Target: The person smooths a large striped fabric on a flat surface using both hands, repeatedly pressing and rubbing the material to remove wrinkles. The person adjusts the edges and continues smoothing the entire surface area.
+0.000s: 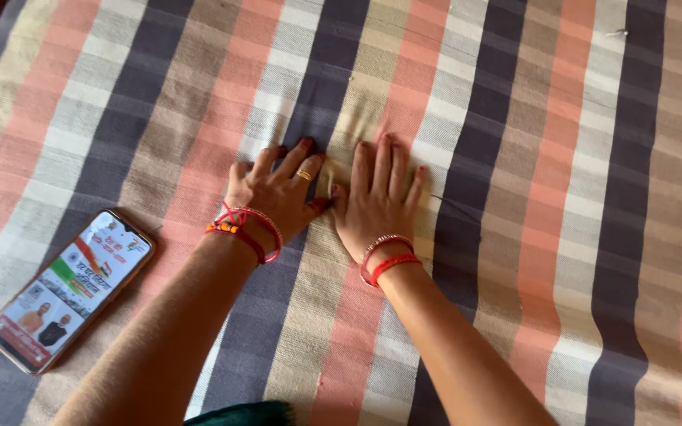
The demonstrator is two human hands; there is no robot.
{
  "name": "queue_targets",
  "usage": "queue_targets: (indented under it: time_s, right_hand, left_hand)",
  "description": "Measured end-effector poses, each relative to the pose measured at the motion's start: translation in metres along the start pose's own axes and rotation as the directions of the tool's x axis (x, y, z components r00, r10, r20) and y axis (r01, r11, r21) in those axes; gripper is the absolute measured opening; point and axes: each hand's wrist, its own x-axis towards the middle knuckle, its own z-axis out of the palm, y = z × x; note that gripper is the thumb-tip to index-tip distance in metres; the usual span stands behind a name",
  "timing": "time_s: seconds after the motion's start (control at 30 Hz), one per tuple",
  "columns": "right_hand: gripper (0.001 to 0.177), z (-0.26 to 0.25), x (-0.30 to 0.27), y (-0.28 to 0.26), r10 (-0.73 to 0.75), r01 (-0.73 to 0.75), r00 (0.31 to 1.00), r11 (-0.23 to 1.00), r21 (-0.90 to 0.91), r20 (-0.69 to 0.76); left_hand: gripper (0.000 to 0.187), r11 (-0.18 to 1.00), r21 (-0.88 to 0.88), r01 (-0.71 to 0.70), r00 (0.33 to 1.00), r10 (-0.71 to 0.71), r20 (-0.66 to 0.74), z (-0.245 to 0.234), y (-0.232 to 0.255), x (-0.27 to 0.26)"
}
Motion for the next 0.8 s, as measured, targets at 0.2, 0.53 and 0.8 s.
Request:
queue_targets:
  time_s: [0.2,0.53,0.8]
  right_hand:
    - [0.07,-0.001,-0.003,-0.002,-0.002,0.003,1.0,0.998,-0.062,0.019]
    - [0.07,0.004,-0.003,-0.001,0.012,-0.013,1.0,0.999,-0.047,-0.009]
    - [0.085,0.007,0.001,0.003,0.088,-0.086,0.996,0.993,0.081,-0.024]
  left_hand:
    - [0.071,0.998,-0.043,0.036,0.994,-0.032,0.101,-0.017,0.005,0.005]
    - [0.072,0.998,-0.031,0.06,0.955,-0.048,0.294,-0.039,0.013,0.016]
    - [0.065,0.999,0.041,-0.03,0.978,0.021,0.209,-0.036,-0.022,0.028]
